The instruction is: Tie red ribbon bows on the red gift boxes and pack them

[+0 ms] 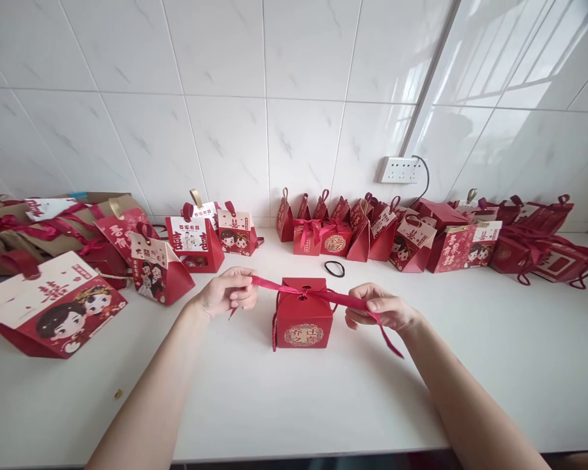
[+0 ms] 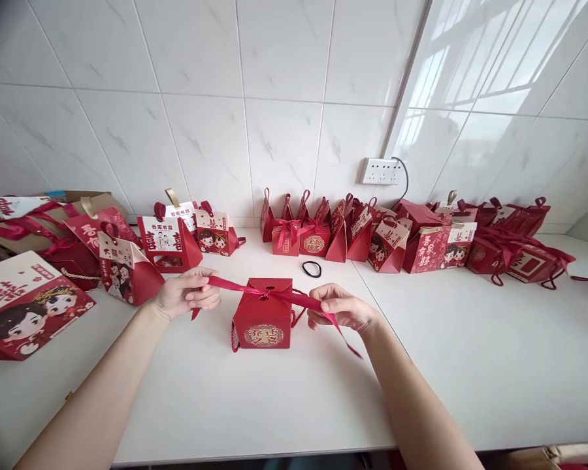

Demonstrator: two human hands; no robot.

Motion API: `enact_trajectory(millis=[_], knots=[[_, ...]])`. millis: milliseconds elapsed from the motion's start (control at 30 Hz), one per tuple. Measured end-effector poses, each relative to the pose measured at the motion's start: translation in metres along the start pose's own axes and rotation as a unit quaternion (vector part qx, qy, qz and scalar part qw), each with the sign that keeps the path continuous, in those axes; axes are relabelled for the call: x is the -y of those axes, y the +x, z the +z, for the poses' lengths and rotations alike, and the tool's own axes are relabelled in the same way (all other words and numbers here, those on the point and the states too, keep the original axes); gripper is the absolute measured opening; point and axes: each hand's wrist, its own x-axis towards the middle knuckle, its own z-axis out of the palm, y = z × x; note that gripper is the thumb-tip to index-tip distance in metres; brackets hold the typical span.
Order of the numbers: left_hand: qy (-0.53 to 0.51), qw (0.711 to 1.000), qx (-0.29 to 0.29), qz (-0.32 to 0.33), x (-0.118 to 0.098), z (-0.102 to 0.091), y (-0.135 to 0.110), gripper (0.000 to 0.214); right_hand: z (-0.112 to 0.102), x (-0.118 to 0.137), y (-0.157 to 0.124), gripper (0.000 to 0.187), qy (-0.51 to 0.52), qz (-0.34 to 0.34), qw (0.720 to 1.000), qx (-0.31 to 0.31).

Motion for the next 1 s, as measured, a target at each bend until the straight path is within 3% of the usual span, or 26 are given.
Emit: enact_trajectory(millis=[233, 433, 500, 600, 733, 833, 1000], knots=[[-0.045, 0.992, -0.101, 0.064, -0.002, 0.007, 0.001, 0.022, 0.008, -0.001, 0.005, 0.033, 0.058, -0.086, 0.994, -0.028], [-0.048, 0.976, -0.162, 0.14, -0.02, 0.029, 0.001, 0.019, 0.033, 0.006, 0.025, 0.035, 0.059, -0.163, 0.964, -0.201], [-0.061, 0.97, -0.164, 0.167, -0.032, 0.04, 0.007, 0.017, 0.043, 0.013, 0.038, 0.027, 0.05, -0.16, 0.96, -0.226], [-0.041, 0.973, -0.119, 0.191, -0.053, 0.06, 0.02, 0.016, 0.059, 0.03, 0.062, 0.023, 0.027, -0.126, 0.968, -0.214], [0.027, 0.97, -0.069, 0.231, -0.075, 0.085, 0.037, 0.026, 0.071, 0.056, 0.091, 0.019, -0.018, -0.158, 0.97, -0.187], [0.088, 0.961, -0.103, 0.241, -0.078, 0.094, 0.043, 0.036, 0.073, 0.068, 0.105, 0.019, -0.042, -0.196, 0.96, -0.195], [0.151, 0.943, -0.167, 0.244, -0.07, 0.096, 0.045, 0.045, 0.075, 0.068, 0.111, 0.016, -0.092, -0.218, 0.932, -0.274]])
